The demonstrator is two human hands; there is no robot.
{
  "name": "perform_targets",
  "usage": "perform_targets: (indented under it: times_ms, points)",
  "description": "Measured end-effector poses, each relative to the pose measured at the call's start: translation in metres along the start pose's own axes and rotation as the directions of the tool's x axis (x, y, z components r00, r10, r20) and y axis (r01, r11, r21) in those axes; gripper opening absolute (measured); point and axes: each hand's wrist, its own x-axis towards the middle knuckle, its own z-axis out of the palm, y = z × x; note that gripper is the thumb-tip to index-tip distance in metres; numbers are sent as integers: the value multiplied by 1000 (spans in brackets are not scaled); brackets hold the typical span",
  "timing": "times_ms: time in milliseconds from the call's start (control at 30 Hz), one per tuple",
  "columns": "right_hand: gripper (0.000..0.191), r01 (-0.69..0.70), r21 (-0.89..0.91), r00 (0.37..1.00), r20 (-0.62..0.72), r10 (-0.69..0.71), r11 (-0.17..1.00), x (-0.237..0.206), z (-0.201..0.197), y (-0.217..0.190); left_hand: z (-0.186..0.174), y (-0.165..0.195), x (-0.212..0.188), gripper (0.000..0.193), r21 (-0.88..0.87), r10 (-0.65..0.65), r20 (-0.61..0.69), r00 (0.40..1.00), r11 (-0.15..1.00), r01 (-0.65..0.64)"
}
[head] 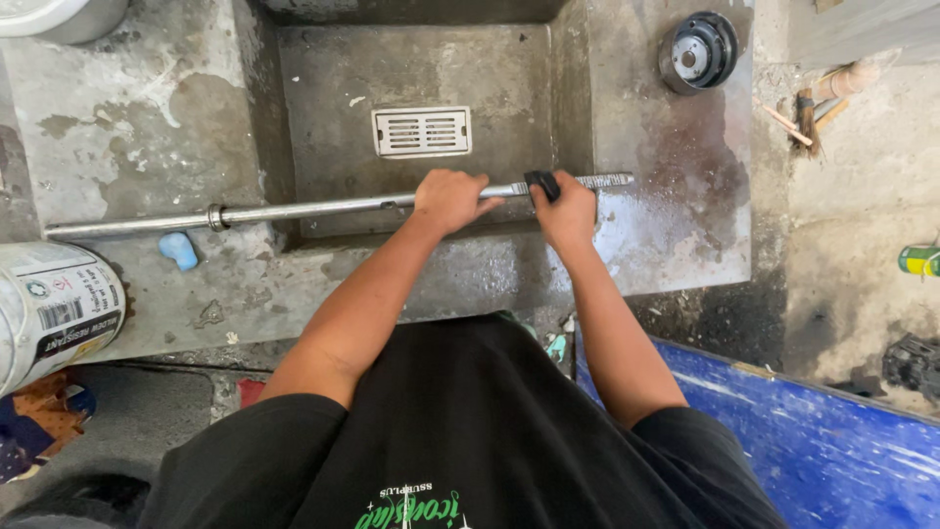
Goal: The person scrubs a long metal rod with a black abrasive pad in a concrete sink, then rinses it under running water. The person continues scrubbing the rod with the pad.
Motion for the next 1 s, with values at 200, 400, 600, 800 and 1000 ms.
perform_targets:
  times_ms: [200, 400, 600, 800, 1000]
  points:
    - [18, 143, -106, 989, -9, -145, 984, 5, 0, -1, 1, 1, -1, 51, -21, -9, -15, 1000, 1000, 9]
    - [19, 105, -72, 994, 20, -103, 992, 4, -1, -2, 1, 1, -3, 50, -56, -6, -12, 1000, 998, 5]
    - [21, 110, -92, 994, 6, -110, 990, 10, 1, 2, -2, 2, 0, 52, -10, 20, -26, 999, 1000, -21]
    - [19, 136, -82, 991, -1, -137, 987, 4, 3, 3, -5, 4, -3, 53, -41, -12, 6, 1000, 999, 13]
    - [21, 181, -113, 983, -3, -183, 977, 4, 1, -1, -5, 3, 0, 51, -42, -10, 8, 1000, 999, 10]
